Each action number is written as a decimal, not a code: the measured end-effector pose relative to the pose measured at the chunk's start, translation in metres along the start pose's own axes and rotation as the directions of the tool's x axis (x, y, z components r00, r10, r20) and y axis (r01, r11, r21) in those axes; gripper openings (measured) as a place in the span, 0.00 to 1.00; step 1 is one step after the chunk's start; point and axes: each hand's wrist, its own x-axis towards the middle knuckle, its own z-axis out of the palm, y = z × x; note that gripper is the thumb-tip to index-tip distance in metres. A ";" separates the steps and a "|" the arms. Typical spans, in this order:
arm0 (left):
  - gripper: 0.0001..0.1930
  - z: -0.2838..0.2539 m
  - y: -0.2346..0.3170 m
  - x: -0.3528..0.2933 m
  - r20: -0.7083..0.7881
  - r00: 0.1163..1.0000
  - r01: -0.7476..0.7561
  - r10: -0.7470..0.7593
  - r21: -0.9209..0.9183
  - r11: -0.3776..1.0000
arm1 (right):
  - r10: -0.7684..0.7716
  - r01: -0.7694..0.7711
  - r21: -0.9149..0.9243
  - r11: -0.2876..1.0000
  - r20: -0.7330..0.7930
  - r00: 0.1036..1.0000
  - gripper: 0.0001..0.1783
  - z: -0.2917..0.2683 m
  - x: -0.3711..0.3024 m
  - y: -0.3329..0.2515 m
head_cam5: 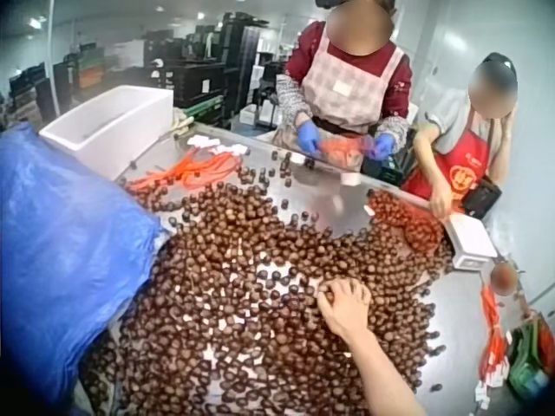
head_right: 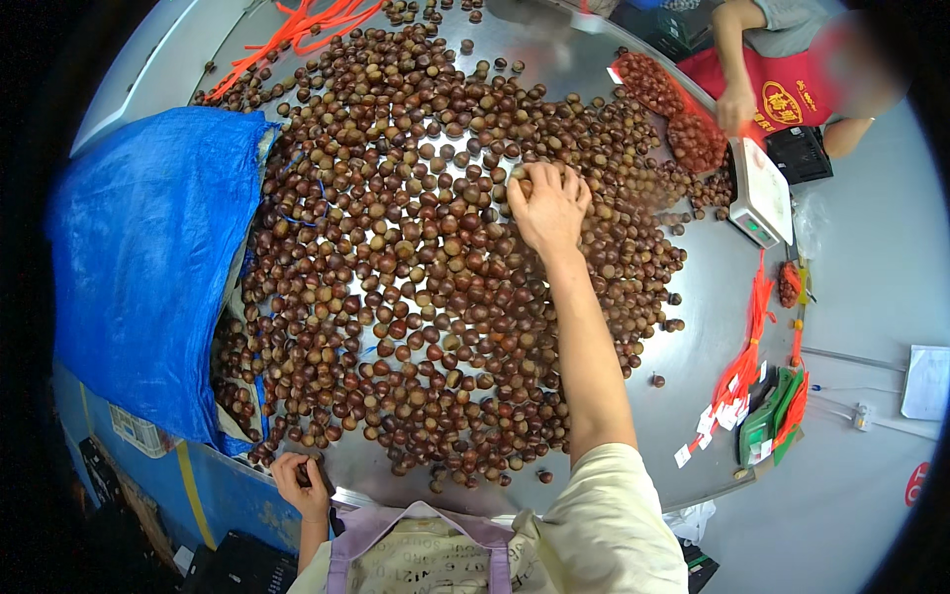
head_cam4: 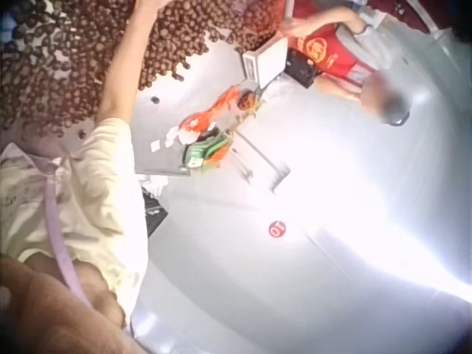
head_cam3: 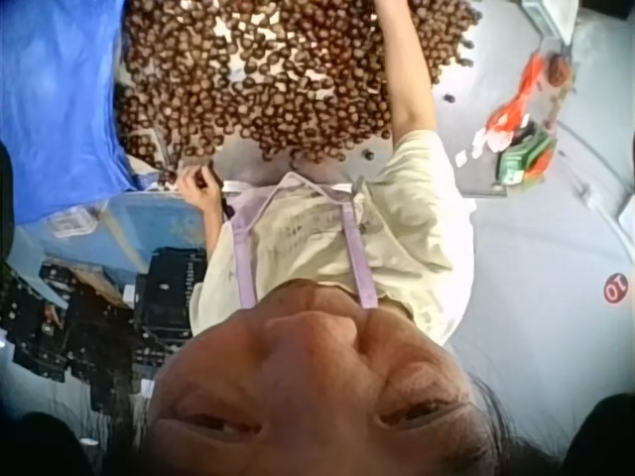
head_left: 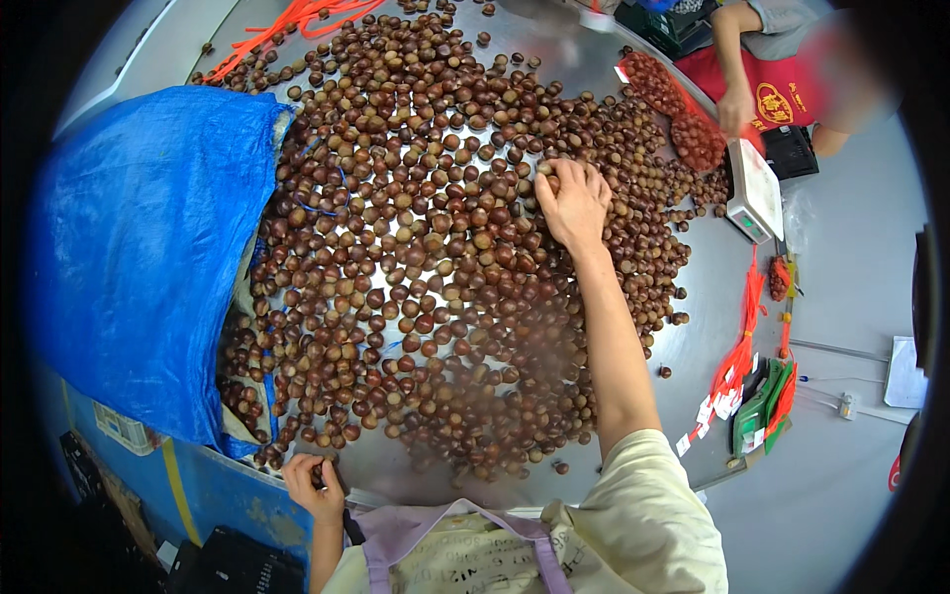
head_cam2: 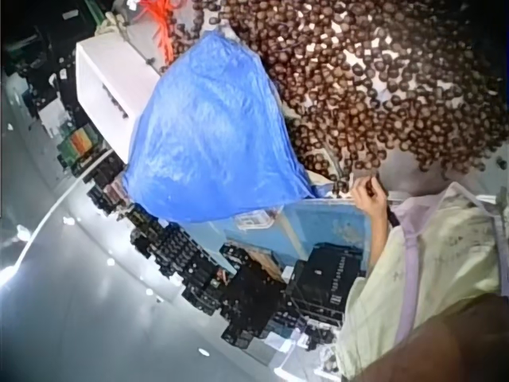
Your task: The person spreads and sorts chestnuts on a large metal table, moving them by hand to separate and organize them. Another person wearing blue gloves also handles chestnuts nearby, and a third person weighs chestnuts on a digital scale.
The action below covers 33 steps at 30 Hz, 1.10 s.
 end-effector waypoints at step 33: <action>0.06 0.003 -0.003 -0.003 -0.017 1.000 0.003 -0.002 0.002 1.000 | -0.262 0.310 -0.216 0.926 0.222 0.939 0.29 0.006 -0.072 -0.083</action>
